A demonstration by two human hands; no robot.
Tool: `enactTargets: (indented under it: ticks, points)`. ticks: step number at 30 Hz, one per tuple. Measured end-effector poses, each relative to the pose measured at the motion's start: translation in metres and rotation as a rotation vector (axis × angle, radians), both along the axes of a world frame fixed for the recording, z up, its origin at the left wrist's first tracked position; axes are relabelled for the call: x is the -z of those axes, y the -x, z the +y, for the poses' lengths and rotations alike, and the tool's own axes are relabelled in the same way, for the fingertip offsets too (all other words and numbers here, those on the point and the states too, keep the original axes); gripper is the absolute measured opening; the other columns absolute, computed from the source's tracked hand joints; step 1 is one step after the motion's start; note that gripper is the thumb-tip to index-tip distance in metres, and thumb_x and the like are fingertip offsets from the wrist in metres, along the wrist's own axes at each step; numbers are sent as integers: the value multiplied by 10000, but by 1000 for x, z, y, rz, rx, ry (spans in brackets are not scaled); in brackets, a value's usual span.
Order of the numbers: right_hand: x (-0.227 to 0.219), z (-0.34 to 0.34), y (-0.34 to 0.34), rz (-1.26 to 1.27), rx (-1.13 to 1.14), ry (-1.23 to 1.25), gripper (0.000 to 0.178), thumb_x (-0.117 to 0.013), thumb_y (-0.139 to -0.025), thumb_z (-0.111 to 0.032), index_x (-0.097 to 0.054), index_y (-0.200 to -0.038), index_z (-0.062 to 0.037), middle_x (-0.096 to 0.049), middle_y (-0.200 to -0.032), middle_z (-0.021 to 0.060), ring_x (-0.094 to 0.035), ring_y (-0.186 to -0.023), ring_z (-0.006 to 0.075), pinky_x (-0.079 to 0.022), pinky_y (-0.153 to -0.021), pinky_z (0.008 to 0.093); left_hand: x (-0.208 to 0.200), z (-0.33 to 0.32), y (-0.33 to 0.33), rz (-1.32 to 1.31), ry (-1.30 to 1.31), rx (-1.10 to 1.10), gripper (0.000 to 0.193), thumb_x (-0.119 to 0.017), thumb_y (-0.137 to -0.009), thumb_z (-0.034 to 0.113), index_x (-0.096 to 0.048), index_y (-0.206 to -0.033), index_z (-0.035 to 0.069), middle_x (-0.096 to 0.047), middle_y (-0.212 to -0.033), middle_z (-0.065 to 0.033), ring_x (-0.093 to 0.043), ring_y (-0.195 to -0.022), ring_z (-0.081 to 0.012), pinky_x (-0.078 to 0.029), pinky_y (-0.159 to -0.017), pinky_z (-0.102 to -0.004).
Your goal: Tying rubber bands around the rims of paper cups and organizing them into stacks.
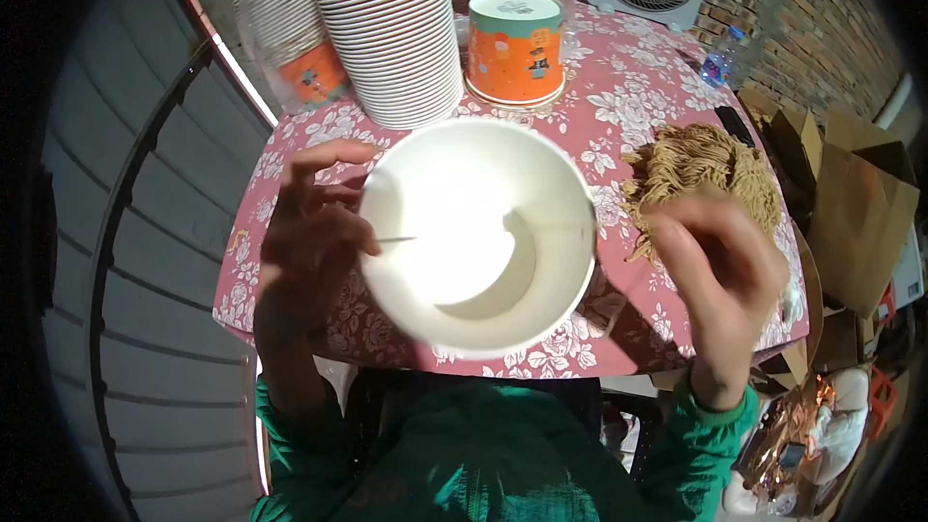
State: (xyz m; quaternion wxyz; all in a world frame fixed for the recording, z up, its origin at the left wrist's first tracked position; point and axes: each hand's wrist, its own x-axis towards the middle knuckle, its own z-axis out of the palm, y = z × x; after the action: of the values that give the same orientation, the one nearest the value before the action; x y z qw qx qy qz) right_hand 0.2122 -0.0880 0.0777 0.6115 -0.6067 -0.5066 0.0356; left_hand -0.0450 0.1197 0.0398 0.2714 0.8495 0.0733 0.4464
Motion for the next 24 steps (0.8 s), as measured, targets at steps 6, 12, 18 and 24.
enactTargets:
  ticks: [6,12,18,24]
  points:
    - [37,24,-4,117,-74,312,80,-660,-976,-30,-684,-992,44,-642,-734,10,-547,-665,41,-426,-592,225,16,33,-21,9,-103,-56,150,-600,-852,-116,-681,-903,-1,-640,-1207,-204,-670,-1042,-317,-553,-855,-402]
    - [74,5,6,53,-26,291,93,-660,-968,-48,-691,-987,37,-625,-657,21,-543,-590,48,-413,-540,234,9,-2,-26,-312,93,-387,214,-545,-1058,99,-673,-1184,-16,-661,-1180,-182,-688,-914,-249,-581,-787,-328]
    - [71,4,22,36,-62,273,100,-666,-968,-48,-700,-1001,40,-636,-672,25,-527,-579,52,-405,-529,242,19,-109,4,31,105,-520,351,-632,-986,61,-557,-1318,-25,-669,-1194,-178,-693,-941,-269,-593,-773,-322]
    - [87,-8,28,244,-173,376,139,-655,-1014,-101,-699,-956,18,-627,-667,12,-532,-575,46,-396,-508,244,28,-92,-33,26,59,-361,321,-685,-767,13,-706,-1087,-5,-685,-1124,-162,-637,-872,-211,-517,-671,-306]
